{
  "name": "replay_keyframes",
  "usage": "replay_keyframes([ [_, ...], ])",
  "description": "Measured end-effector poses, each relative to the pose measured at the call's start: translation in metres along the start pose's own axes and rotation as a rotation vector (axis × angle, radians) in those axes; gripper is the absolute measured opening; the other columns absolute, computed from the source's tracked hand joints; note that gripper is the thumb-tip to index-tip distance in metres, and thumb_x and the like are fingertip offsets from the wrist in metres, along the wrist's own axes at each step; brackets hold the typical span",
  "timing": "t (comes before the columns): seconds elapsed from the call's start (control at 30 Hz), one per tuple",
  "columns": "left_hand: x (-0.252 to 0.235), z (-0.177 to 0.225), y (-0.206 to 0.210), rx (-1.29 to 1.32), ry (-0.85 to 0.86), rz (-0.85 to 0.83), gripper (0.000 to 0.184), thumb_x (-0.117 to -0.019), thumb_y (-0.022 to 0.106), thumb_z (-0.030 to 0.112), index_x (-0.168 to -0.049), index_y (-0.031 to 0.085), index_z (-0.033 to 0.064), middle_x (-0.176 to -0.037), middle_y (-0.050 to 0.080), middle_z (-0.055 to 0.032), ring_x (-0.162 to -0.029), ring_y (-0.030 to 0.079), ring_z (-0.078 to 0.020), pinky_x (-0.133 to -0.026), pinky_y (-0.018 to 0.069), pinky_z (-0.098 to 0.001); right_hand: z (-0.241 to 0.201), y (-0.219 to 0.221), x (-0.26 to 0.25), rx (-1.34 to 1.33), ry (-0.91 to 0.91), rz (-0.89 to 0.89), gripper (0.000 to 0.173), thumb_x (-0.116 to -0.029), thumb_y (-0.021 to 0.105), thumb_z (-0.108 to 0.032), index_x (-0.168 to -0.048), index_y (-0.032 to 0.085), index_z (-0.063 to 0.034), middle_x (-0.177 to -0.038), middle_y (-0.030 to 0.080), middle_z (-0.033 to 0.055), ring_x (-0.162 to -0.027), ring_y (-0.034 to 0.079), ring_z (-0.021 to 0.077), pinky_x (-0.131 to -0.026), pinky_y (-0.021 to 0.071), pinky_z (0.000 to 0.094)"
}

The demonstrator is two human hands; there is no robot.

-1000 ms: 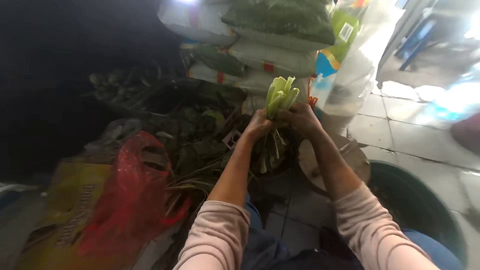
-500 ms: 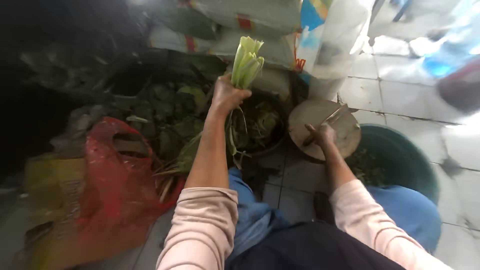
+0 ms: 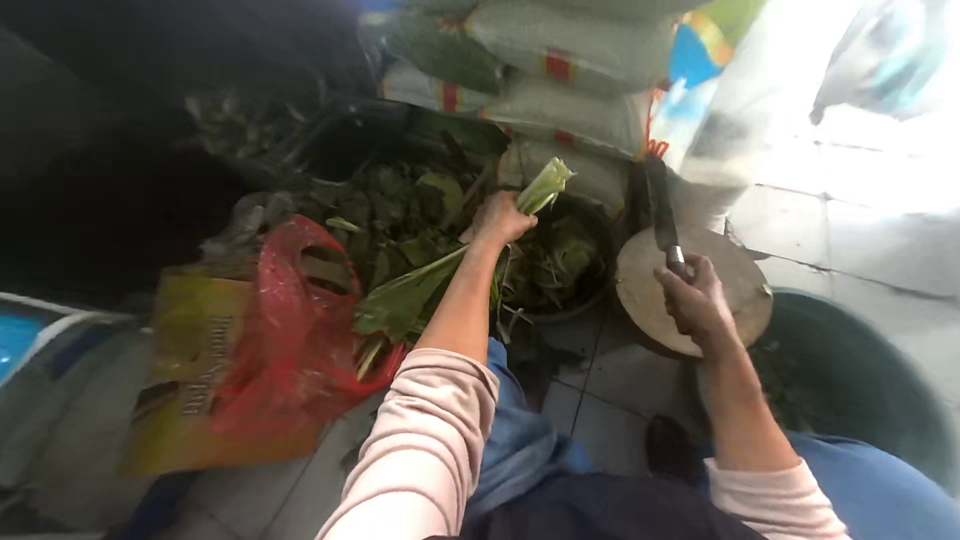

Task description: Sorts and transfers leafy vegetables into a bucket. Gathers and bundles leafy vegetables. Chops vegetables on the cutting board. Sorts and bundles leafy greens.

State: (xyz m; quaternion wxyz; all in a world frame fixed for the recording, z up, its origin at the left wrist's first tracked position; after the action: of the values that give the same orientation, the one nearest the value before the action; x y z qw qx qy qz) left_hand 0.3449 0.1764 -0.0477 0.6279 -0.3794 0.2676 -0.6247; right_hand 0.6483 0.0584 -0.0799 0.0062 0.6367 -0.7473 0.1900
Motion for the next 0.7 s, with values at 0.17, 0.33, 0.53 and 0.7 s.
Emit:
replay_keyframes([
  [0.17,-0.002,-0.009,0.005,-0.090,-0.016,-0.011,0.040,-0.0894,0.075,0.027,-0.122,0.069,0.0046,-0.114,0.070,-0.0231,-0.108,0.066,-0.0428,-0.089,0.0502,-0.0687,-0.039,0.033,0.036,0.412,-0.258,-0.134,0.033,-0.1080,0.053,-0.028,-0.132,0.056,-0.0046,-0.090,0.065,0.0146,-0.072,0.065,0.0260,-0.070,0.0558,0.0485],
  [0.33,-0.005,-0.016,0.008,-0.153,-0.040,-0.034,0.041,-0.0908,0.071,0.022,-0.128,0.065,0.0048,-0.116,0.069,-0.0230,-0.109,0.066,-0.0425,-0.088,0.0506,-0.0680,-0.032,0.058,0.043,0.586,-0.367,-0.209,0.047,-0.1078,0.054,-0.036,-0.151,0.046,-0.0186,-0.087,0.069,0.0175,-0.077,0.069,0.0377,-0.071,0.0546,0.0592],
  [0.53,-0.001,-0.020,0.005,-0.225,-0.086,-0.042,0.045,-0.0926,0.070,0.020,-0.135,0.062,0.0072,-0.124,0.068,-0.0219,-0.115,0.065,-0.0423,-0.091,0.0504,-0.0675,-0.025,0.070,0.041,0.647,-0.345,-0.259,0.049,-0.1123,0.035,-0.041,-0.158,0.042,-0.0259,-0.095,0.072,0.0185,-0.087,0.070,0.0397,-0.078,0.0537,0.0605],
  [0.7,-0.002,-0.028,0.008,-0.259,-0.066,-0.038,0.041,-0.0910,0.070,0.019,-0.130,0.065,0.0072,-0.121,0.069,-0.0216,-0.113,0.066,-0.0424,-0.089,0.0515,-0.0677,-0.026,0.077,0.034,0.642,-0.330,-0.290,0.047,-0.1124,0.037,-0.040,-0.156,0.044,-0.0243,-0.094,0.072,0.0192,-0.087,0.070,0.0402,-0.079,0.0540,0.0608],
])
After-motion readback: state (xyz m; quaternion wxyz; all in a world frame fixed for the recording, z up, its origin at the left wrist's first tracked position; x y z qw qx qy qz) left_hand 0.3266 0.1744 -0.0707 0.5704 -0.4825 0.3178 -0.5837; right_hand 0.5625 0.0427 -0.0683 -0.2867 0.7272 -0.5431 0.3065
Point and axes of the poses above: each hand's wrist, its own x-axis away from the middle knuckle, its own y-axis out of the palm, z = x × y, the point moved 1 cm from there along -x, towards the middle knuckle
